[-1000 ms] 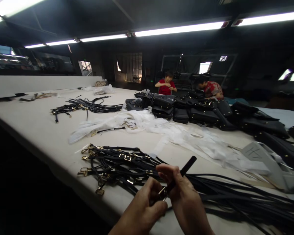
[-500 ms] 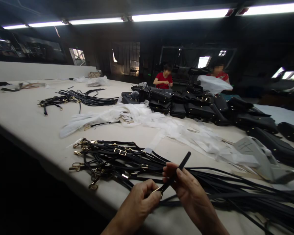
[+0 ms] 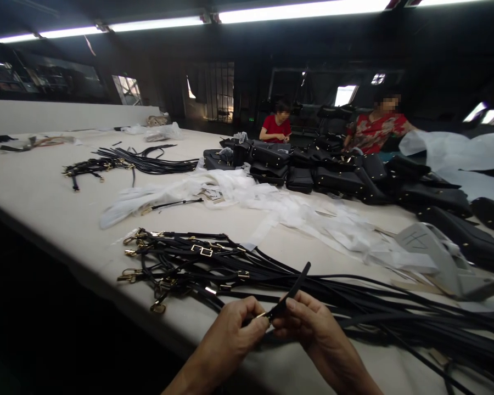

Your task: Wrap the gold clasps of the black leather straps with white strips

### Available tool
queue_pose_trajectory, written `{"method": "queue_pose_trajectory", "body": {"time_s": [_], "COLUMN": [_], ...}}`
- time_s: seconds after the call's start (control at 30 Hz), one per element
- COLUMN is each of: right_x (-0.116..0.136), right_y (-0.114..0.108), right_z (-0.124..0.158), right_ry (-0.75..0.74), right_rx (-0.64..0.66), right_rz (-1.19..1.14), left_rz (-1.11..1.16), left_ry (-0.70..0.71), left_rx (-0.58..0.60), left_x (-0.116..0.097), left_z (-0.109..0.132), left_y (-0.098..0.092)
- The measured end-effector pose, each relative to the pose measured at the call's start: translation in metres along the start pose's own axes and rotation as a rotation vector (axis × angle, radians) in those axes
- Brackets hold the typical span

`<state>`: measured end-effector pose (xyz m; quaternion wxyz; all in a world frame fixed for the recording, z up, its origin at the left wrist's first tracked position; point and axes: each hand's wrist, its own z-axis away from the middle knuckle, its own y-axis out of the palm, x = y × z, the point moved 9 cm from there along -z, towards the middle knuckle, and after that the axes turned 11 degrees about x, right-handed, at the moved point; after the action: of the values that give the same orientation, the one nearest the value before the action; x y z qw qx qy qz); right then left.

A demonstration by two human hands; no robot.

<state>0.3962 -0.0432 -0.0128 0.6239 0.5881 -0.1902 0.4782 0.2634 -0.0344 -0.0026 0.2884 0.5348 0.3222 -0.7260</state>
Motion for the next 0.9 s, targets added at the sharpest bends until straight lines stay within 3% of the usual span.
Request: {"method": "queue_pose_trajectory", "body": {"time_s": [0.2,0.47,0.67,0.77,0.83,0.9], "right_x": [-0.008,-0.007,0.012,0.031,0.04,0.042], "right_y": [-0.001,0.001,0.01,0.029,0.049,0.06], "right_z": [0.003,0.005,0.019,0.031,0.036,0.034], "right_ry": [0.015,-0.027,-0.194,-0.41,-0.561,-0.582], "right_rx": [-0.001,-0.065,-0.161,-0.187,-0.077,0.1], "right_rz": [-0.031,0.037,0.478,0.832,1.013,1.077], "left_rz": [0.099,0.106,0.045,-0.075,-0.144,-0.137], "left_ry": [0.035,0.04,0.023,0.003,0.013,0.047], "left_rx": [0.03,-0.003,-0.041,-0.083,-0.1,-0.076], "left_x": [0.002,0.005,-0.003,-0.009,-0.012,-0.014], "left_z": [0.0,-0.001,0.004,0.008,0.01,0.011], "left_y": [0.005,-0.002,0.0,-0.001,-0.003,-0.004]}}
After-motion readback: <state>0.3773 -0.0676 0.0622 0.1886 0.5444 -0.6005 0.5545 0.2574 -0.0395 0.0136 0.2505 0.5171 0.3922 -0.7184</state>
